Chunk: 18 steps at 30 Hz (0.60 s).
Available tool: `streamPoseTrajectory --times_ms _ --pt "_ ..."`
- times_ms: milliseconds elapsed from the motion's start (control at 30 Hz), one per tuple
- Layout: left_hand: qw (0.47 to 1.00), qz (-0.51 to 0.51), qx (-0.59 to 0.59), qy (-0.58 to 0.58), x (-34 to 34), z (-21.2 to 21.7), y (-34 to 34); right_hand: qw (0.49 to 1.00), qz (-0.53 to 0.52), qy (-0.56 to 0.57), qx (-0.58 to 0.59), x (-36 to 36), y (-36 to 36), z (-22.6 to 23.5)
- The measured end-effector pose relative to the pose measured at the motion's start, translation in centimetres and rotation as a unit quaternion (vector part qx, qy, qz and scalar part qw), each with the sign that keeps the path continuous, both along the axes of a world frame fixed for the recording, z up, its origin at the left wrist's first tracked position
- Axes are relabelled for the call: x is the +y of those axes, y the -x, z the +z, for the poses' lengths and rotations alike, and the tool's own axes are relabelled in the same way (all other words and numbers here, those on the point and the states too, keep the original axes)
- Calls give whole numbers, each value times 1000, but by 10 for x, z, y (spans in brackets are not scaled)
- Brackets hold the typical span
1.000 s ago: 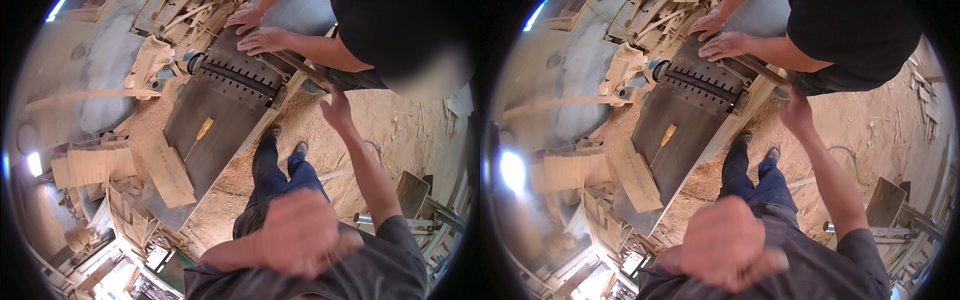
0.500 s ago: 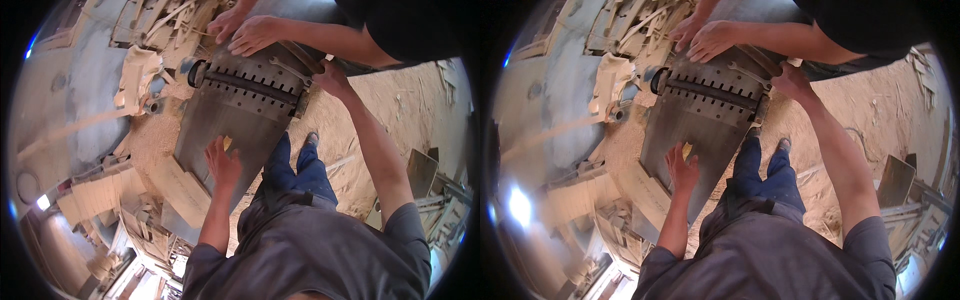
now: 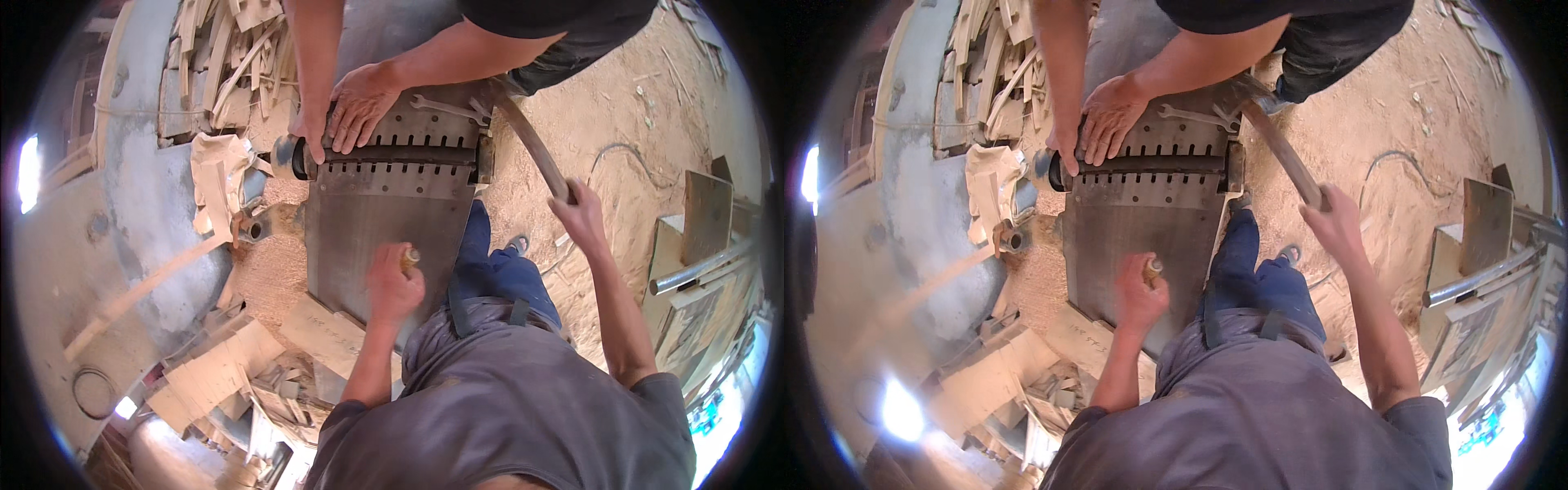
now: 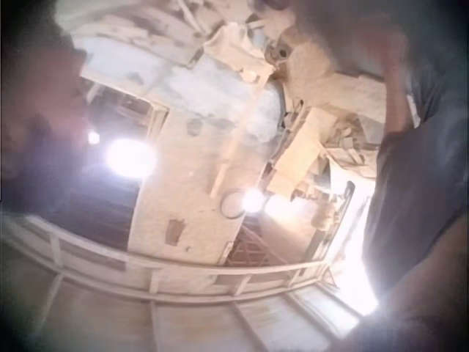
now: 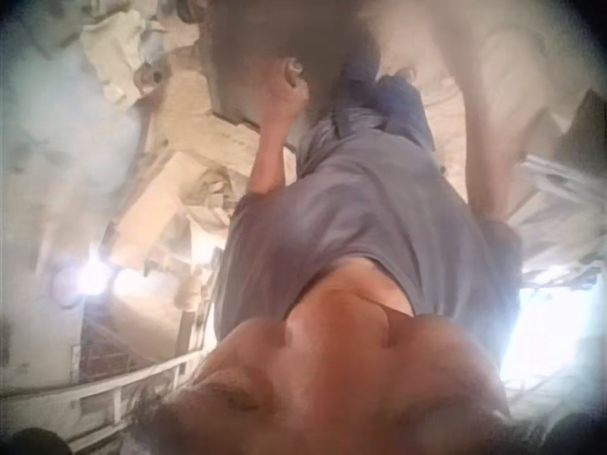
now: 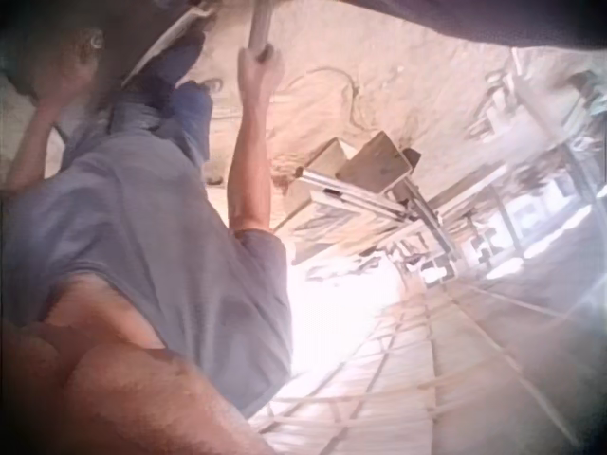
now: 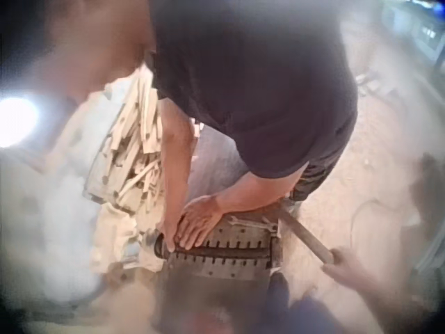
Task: The person uses a hammer and chisel to drive a metal pin into a large curved metal component while a coworker holds the piece steady. The person then uses a wrench to tighten bolts on the same component.
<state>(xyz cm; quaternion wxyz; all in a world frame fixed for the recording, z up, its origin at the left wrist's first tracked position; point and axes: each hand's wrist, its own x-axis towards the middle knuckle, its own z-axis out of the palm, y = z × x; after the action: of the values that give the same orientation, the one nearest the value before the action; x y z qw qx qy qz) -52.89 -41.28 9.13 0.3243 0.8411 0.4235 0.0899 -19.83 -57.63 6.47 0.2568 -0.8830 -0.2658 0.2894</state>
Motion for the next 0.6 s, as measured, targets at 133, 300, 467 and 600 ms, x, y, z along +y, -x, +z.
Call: streamPoseTrajectory --times_ms 133,300,467,600 --pt "996 -80 -45 -9 -12 37 -63 974 -168 -47 146 -96 70 -17" --pt "969 -220 -101 -53 -34 26 -115 864 -363 -76 340 -91 113 -17" --pt "933 -303 -183 -69 -46 8 -153 744 -518 -139 397 -121 125 -30" --pt "915 -344 -200 -68 -51 11 -173 717 -567 -143 378 -138 132 -26"
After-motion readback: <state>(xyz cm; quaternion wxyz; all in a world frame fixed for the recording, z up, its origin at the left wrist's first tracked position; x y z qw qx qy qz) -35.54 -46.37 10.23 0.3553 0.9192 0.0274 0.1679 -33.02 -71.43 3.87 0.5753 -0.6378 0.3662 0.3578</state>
